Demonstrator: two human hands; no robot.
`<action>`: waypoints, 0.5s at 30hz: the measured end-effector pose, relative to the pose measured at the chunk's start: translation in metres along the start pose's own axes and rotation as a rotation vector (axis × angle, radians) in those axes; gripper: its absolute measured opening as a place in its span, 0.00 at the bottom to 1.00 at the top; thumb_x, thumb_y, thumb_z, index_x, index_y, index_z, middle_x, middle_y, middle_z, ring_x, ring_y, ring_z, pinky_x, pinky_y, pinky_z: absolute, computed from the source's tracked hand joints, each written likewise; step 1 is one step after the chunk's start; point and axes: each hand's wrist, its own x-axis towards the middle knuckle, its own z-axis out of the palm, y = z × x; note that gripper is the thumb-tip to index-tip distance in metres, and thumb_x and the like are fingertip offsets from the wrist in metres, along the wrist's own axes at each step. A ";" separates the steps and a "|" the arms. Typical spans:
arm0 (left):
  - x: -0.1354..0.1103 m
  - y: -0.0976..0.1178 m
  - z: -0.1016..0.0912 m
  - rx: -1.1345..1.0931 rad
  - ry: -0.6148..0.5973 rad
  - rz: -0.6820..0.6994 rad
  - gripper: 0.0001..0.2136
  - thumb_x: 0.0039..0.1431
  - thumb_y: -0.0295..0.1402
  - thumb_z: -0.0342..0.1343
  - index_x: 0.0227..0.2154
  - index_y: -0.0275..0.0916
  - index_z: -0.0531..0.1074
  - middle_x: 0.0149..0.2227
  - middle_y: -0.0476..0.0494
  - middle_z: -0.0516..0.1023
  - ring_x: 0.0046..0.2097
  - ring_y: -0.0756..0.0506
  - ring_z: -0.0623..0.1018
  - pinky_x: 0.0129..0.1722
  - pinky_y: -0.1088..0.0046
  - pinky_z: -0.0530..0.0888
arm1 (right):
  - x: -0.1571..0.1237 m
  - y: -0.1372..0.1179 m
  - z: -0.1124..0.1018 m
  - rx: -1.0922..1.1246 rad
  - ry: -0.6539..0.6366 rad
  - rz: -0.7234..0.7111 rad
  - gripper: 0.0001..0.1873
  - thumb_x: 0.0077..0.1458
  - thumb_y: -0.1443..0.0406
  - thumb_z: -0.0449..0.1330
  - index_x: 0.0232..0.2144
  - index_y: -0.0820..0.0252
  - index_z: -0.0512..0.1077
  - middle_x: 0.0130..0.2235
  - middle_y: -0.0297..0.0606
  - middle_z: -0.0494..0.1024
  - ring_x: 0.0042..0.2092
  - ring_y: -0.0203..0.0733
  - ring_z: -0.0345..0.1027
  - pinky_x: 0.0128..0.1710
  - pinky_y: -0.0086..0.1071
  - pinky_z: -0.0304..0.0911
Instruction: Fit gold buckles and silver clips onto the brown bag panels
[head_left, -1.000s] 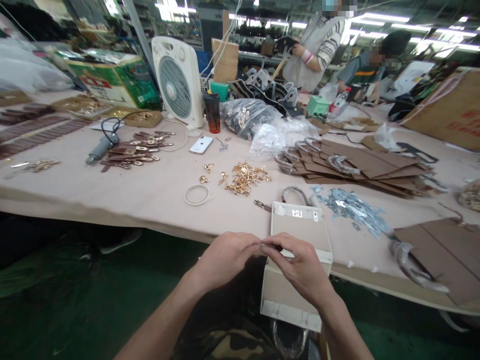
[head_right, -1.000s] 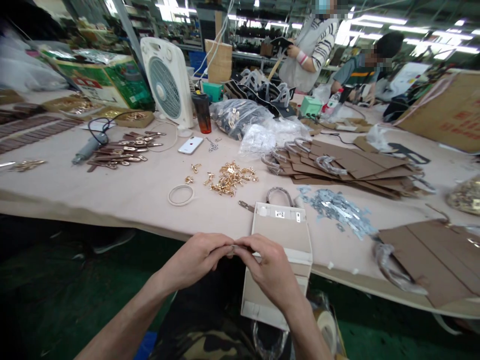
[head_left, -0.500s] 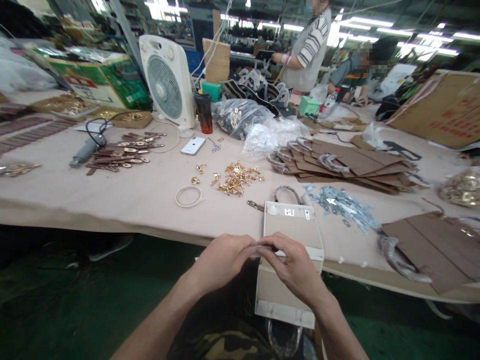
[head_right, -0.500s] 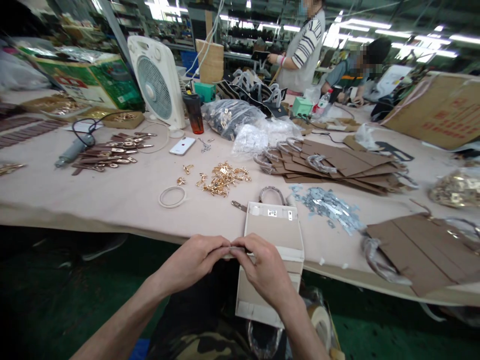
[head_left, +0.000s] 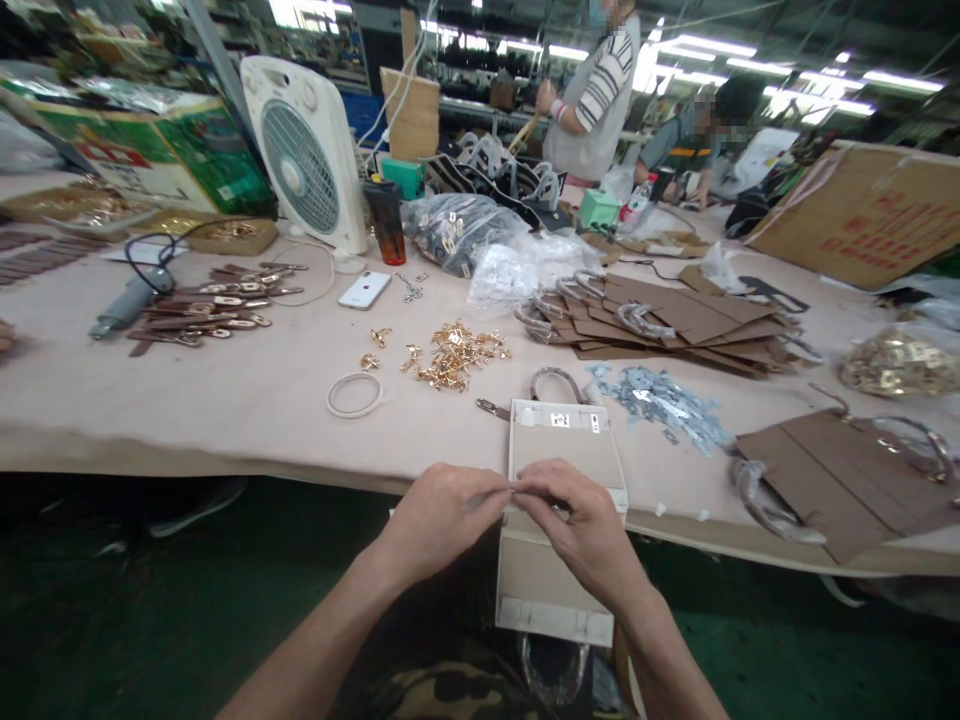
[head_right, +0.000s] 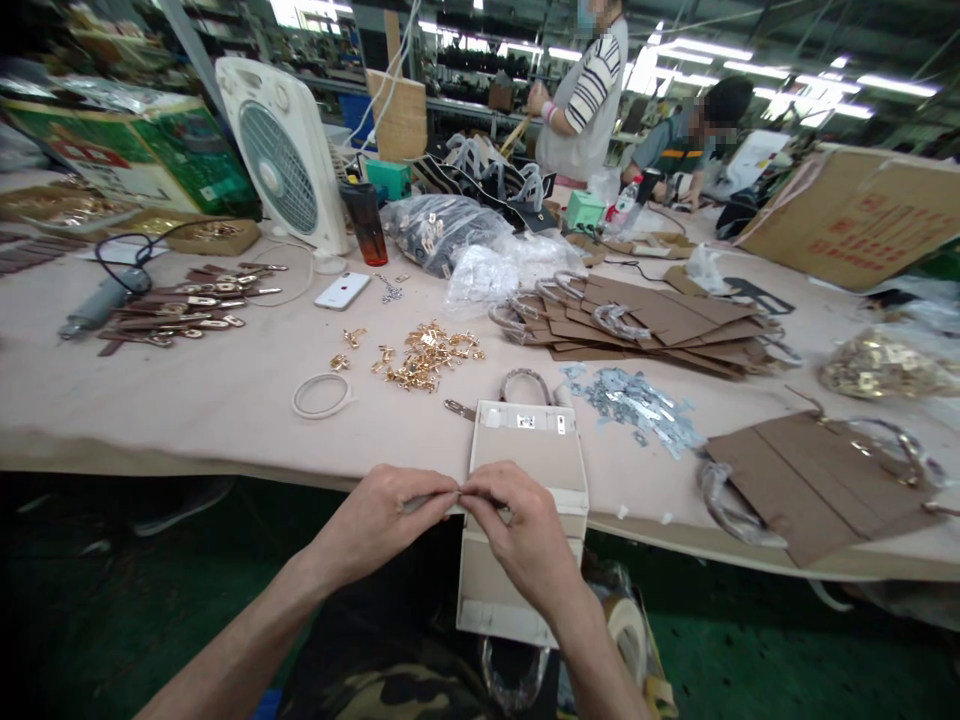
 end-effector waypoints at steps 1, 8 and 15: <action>0.000 0.000 0.001 -0.017 0.010 -0.004 0.13 0.70 0.31 0.52 0.42 0.43 0.84 0.41 0.47 0.86 0.39 0.47 0.83 0.40 0.75 0.74 | 0.000 0.001 0.000 0.005 0.009 -0.009 0.05 0.65 0.65 0.63 0.40 0.54 0.81 0.41 0.39 0.82 0.46 0.43 0.76 0.47 0.35 0.70; 0.003 0.000 0.004 -0.143 0.018 -0.046 0.13 0.68 0.31 0.54 0.43 0.43 0.85 0.41 0.47 0.87 0.39 0.46 0.84 0.41 0.75 0.76 | 0.000 0.001 -0.005 -0.013 -0.028 0.095 0.04 0.65 0.63 0.64 0.39 0.55 0.79 0.37 0.36 0.82 0.39 0.41 0.76 0.42 0.33 0.68; 0.006 -0.002 0.011 -0.147 0.084 -0.084 0.10 0.65 0.30 0.57 0.38 0.41 0.85 0.37 0.50 0.87 0.36 0.48 0.82 0.38 0.77 0.73 | 0.000 0.003 -0.005 -0.028 -0.057 0.088 0.05 0.67 0.64 0.61 0.37 0.56 0.76 0.36 0.34 0.79 0.39 0.40 0.73 0.42 0.31 0.66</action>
